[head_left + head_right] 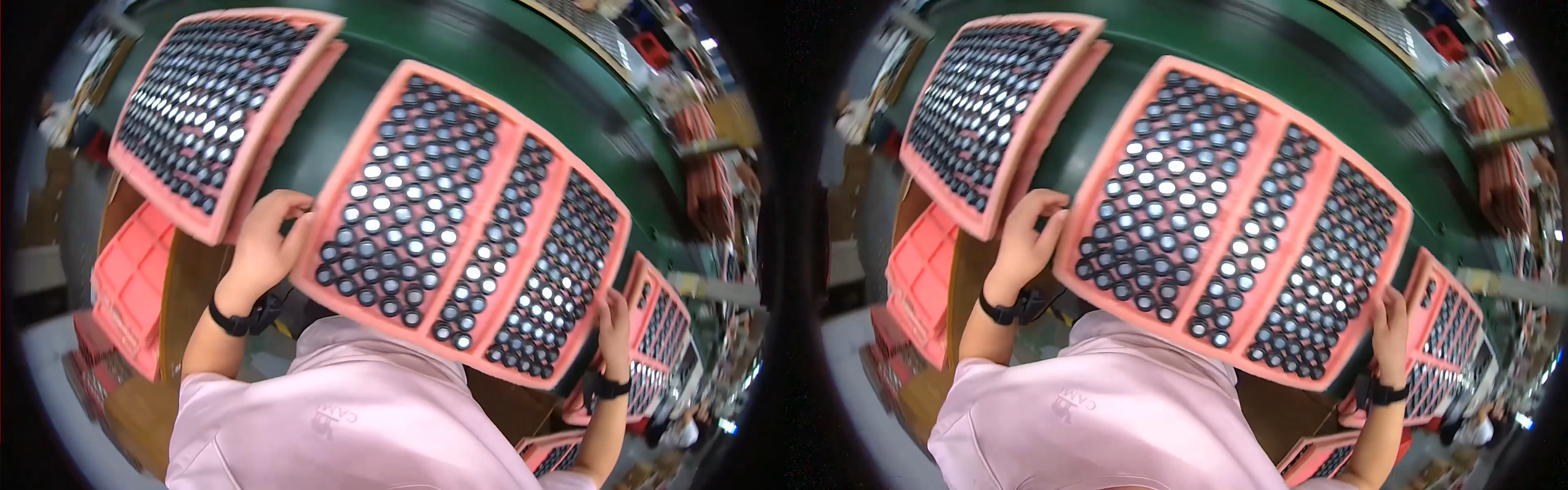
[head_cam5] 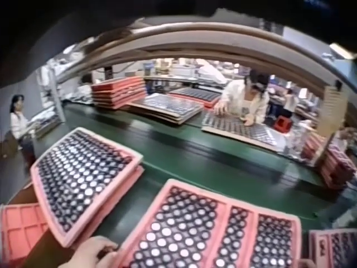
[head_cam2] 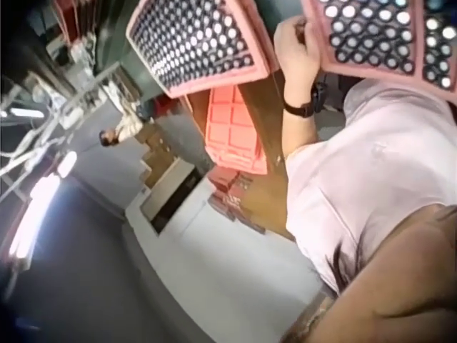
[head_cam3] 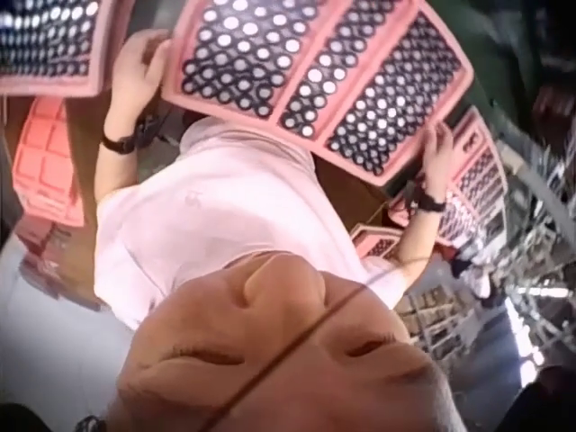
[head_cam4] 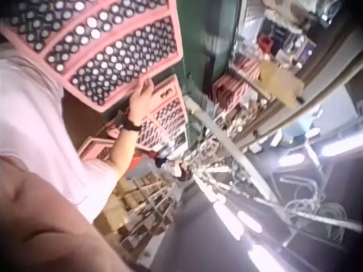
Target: The person picks up a device from a tray, turns it over, and presses its buttons before placing it on a pink foam pad. After filling the pad, they move it into a box, retrieve a new foam pad, and continue the process.
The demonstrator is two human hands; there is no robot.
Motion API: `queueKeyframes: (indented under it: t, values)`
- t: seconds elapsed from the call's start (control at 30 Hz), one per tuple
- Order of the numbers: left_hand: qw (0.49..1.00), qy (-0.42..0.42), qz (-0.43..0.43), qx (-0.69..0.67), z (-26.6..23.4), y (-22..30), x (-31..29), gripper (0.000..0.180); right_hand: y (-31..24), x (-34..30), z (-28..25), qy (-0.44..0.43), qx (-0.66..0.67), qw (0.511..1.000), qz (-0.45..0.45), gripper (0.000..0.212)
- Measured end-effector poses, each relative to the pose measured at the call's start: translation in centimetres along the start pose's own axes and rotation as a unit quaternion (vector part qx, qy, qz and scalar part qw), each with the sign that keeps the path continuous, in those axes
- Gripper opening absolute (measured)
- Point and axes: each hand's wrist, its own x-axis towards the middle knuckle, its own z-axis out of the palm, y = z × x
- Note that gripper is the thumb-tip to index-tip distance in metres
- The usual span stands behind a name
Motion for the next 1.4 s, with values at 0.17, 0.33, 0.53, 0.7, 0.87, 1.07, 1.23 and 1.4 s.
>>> queueKeyframes:
  t: [0.17, 0.33, 0.53, 0.7, 0.87, 1.07, 1.23, 1.4]
  values:
    - [0.977, -0.114, -0.168, -0.071, -0.4, -0.4, -1.9, 0.023, 0.2, -1.4, 0.7, 0.036, 0.291, 0.937, 0.190, 0.036]
    - [0.942, -0.168, -0.238, -0.165, 0.2, -2.3, -1.8, 0.035, 5.4, 1.2, 0.7, -0.054, 0.425, 0.883, 0.190, 0.040]
    - [0.898, -0.222, -0.333, -0.183, 0.1, -0.7, 0.4, 0.040, 0.5, -0.5, 1.2, -0.085, 0.583, 0.784, 0.196, 0.051]
    - [0.900, -0.235, -0.330, -0.160, 0.5, -1.8, 0.7, 0.042, -2.4, -1.4, 2.5, -0.054, 0.564, 0.817, 0.107, 0.062]
    - [0.907, -0.178, -0.289, -0.250, 0.6, -1.9, -0.6, 0.044, -0.1, -1.4, 3.5, -0.052, 0.555, 0.826, 0.076, 0.063]
    - [0.915, -0.149, -0.228, -0.299, 1.2, -2.1, -1.6, 0.038, 1.2, -2.5, 6.7, -0.024, 0.608, 0.792, 0.052, 0.063]
    - [0.942, -0.060, -0.107, -0.312, 1.2, -2.1, -3.3, 0.034, 4.5, -1.2, 11.1, -0.001, 0.634, 0.773, 0.028, 0.062]
    - [0.897, -0.017, -0.080, -0.435, 2.1, -1.3, -6.2, 0.037, 5.6, 0.7, 12.2, -0.032, 0.663, 0.748, -0.017, 0.058]
